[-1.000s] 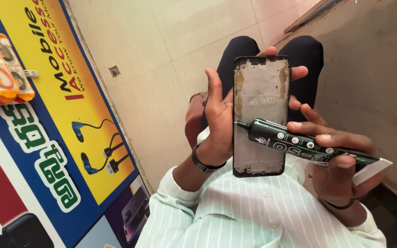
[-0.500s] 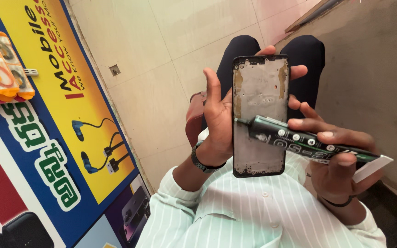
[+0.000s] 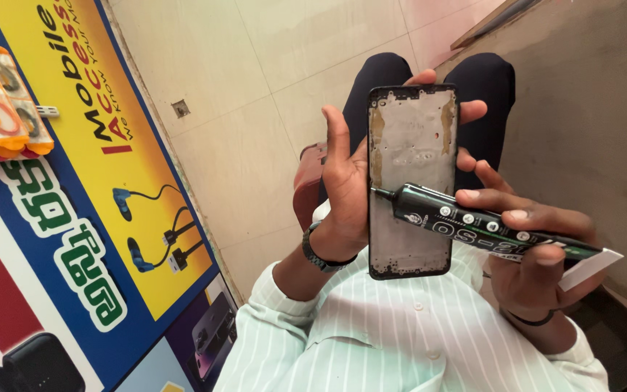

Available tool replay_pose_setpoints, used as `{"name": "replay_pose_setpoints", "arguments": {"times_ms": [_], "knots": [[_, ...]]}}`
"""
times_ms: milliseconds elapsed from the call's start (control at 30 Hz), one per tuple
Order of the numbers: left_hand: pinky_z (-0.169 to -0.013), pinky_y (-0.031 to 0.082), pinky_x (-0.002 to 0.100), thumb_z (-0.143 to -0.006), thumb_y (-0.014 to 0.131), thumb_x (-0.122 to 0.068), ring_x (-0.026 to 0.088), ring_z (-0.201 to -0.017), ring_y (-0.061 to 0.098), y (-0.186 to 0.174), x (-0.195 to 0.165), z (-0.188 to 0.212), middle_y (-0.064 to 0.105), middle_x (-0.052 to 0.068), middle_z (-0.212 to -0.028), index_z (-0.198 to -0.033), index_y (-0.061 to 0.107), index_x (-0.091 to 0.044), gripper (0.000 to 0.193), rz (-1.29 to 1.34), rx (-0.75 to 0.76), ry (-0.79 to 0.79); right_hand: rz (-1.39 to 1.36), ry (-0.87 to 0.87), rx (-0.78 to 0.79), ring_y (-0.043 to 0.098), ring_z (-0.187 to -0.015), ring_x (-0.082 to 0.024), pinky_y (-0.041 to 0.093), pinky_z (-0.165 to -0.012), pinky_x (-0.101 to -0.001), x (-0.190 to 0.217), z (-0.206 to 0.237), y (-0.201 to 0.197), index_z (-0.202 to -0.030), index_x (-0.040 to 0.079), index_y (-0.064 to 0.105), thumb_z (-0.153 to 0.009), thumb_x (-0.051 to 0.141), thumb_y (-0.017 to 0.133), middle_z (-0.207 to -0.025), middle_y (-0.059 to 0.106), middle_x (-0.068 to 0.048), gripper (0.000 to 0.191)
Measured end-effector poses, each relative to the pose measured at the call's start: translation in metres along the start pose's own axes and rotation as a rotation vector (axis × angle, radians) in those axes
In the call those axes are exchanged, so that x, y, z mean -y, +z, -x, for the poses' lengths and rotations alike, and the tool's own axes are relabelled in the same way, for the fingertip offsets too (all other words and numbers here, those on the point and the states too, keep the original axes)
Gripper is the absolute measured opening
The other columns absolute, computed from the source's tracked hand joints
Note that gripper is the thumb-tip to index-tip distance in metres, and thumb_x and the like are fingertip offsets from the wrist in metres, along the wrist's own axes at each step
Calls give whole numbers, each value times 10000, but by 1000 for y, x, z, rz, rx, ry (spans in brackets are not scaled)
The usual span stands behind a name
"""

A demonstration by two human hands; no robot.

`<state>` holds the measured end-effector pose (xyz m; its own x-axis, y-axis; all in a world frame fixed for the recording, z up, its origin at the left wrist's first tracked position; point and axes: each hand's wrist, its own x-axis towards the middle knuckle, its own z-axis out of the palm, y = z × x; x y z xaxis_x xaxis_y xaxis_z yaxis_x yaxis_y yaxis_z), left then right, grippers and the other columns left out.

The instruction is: The person sits on a chair holding a phone with its back panel removed and squeezes adhesive from a tube along the frame edges, rotating the phone to reach each side. They then cap the tube, set it on the workbench, and use a small tool to scrape along the phone frame edges.

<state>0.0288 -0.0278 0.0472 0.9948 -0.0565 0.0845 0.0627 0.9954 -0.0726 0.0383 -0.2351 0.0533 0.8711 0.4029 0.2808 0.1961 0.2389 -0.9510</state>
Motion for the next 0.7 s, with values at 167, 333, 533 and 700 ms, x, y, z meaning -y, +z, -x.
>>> {"name": "replay_pose_setpoints", "arguments": {"times_ms": [167,333,533,700], "knots": [[-1063,563,462,-1098,198,-870,344,-1152,692,-2,1,2,430,301,-1550,-1584,265,-81,929,0,-4,-1,-73,-4,-37,742,-1160,-297,422,-1273,-526,-5,7,2,-1203,56,547,-1127,449,516,-1080,728,-242,401],[-1064,560,463,-1099,199,-869,344,-1152,691,-3,2,2,430,301,-1550,-1583,262,-78,930,0,-4,-3,-109,15,-52,745,-1162,-306,415,-1290,-532,-5,11,-1,-1199,46,567,-1130,430,545,-1084,727,-233,391],[-1067,558,462,-1102,198,-866,341,-1149,689,-5,2,2,430,302,-1550,-1587,257,-79,927,-21,-13,-1,-121,12,-19,737,-1174,-309,395,-1299,-537,-7,9,-4,-1203,57,566,-1127,422,542,-1082,722,-220,374],[-1059,560,457,-1096,195,-871,338,-1148,690,-5,2,1,437,297,-1547,-1582,261,-81,929,-11,-2,-7,-104,-5,-12,735,-1169,-300,392,-1287,-538,-7,8,-4,-1206,67,561,-1130,425,523,-1091,732,-227,367]]}}
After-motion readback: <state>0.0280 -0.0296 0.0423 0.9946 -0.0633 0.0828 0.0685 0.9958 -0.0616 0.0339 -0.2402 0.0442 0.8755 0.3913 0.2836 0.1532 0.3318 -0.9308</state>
